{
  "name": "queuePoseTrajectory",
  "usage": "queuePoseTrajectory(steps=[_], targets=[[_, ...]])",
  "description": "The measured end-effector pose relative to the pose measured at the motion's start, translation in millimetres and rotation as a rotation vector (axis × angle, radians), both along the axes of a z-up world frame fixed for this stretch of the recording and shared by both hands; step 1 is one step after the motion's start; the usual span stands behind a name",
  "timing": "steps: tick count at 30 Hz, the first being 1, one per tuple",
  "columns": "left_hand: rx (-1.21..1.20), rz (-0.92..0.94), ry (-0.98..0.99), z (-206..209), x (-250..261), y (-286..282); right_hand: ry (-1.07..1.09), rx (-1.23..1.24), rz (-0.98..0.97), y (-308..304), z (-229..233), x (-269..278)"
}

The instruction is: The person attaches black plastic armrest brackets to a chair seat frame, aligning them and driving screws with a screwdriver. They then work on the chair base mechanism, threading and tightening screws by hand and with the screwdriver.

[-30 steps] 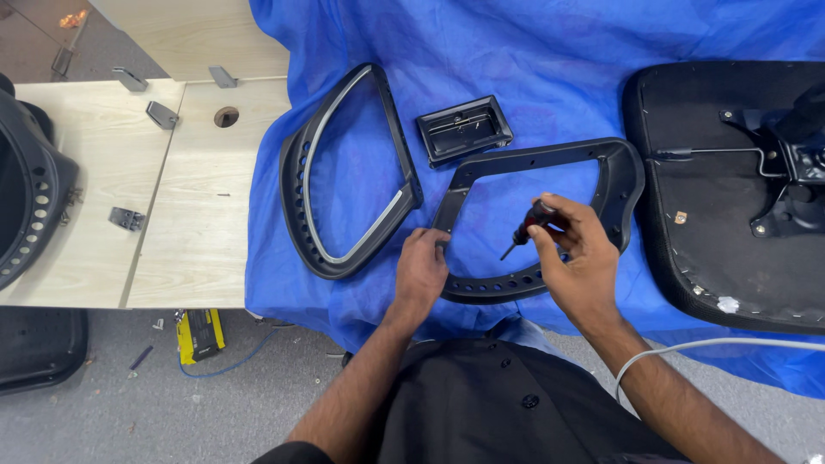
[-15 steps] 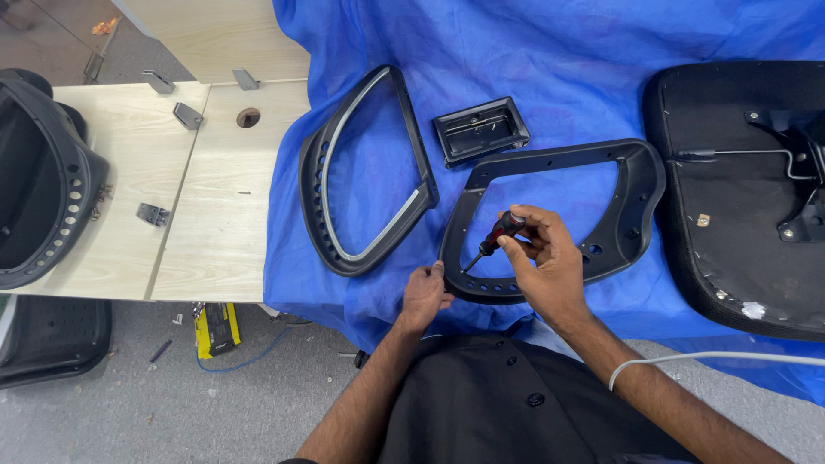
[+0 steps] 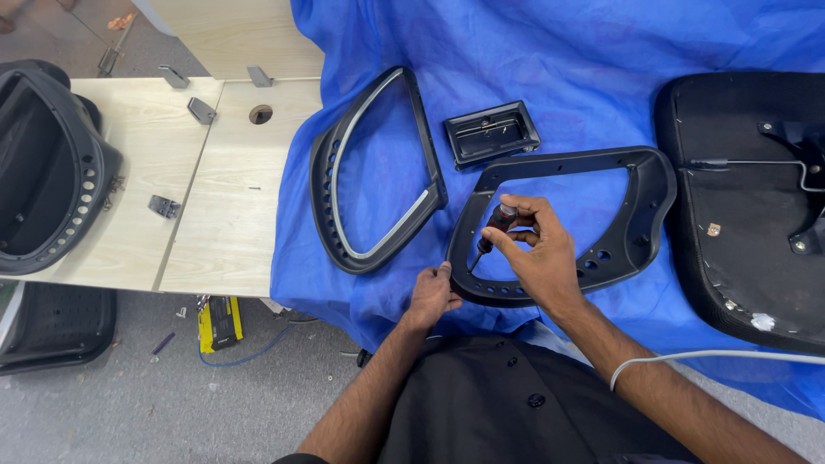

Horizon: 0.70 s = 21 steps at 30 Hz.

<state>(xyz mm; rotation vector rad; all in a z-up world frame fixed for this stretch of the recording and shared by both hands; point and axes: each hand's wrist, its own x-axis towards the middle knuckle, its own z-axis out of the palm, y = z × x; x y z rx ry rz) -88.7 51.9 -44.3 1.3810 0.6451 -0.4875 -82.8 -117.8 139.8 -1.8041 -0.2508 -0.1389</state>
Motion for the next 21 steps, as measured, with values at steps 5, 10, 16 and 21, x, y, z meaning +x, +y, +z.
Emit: queuePoseTrajectory(steps=[5, 10, 16, 21], targets=[[-0.019, 0.017, -0.013, -8.6, 2.4, -0.7, -0.053, 0.027, 0.117, 1.5, -2.3, 0.8], [0.006, 0.005, -0.027, -9.0, 2.0, 0.2, -0.06, 0.014, 0.111, 7.2, -5.3, -1.2], [-0.031, -0.01, -0.011, -2.7, 2.5, 2.9, -0.09, -0.111, 0.03, 17.7, -0.5, -0.5], [0.031, 0.053, 0.015, 4.2, 0.8, -3.1, -0.144, -0.095, -0.02, 24.3, 2.2, -2.4]])
